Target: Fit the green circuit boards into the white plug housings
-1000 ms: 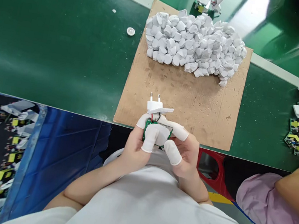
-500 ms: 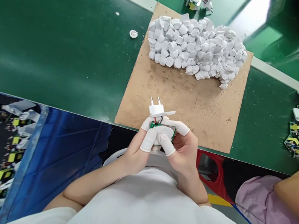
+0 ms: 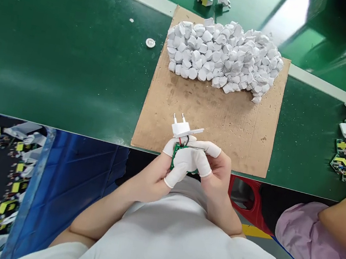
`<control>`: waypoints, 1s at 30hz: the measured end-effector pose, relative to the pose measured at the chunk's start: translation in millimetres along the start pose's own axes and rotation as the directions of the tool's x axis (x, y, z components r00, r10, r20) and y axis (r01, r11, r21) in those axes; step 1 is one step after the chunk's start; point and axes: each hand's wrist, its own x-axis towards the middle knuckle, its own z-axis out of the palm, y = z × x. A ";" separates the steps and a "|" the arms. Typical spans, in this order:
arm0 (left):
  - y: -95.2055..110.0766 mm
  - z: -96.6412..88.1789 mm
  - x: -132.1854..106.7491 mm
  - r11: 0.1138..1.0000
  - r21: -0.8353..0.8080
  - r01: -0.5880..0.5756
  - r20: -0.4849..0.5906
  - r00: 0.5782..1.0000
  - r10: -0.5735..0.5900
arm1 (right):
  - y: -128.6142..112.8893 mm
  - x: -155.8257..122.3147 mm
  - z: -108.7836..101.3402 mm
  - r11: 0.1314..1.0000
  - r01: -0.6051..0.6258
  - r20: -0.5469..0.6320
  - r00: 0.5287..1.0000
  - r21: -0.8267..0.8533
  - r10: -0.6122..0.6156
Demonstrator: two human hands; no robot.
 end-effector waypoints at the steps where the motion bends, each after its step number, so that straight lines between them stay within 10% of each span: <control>1: -0.5 -0.9 0.0 0.999 0.044 -0.015 0.016 1.000 0.014 | -0.3 1.7 0.5 1.000 0.017 -0.011 1.000 -0.001 -0.017; 10: -8.1 -0.5 -0.1 0.997 0.071 -0.008 0.070 0.998 0.003 | 3.8 7.7 -2.4 0.999 -0.013 0.000 1.000 -0.030 0.013; 16: -7.8 13.4 0.0 0.992 -0.110 0.061 -0.209 0.974 -0.083 | 6.1 -1.1 -12.9 0.993 0.019 0.134 0.991 -0.116 -0.003; 21: -6.3 15.9 1.5 0.980 -0.180 0.079 -0.211 0.971 -0.117 | 6.9 -8.1 -19.7 0.982 0.085 0.198 0.979 -0.166 -0.052; 30: -14.7 12.2 -0.1 0.993 0.086 -0.083 -0.303 0.947 0.105 | 14.0 -11.0 -13.2 0.975 0.112 0.191 0.979 -0.193 -0.075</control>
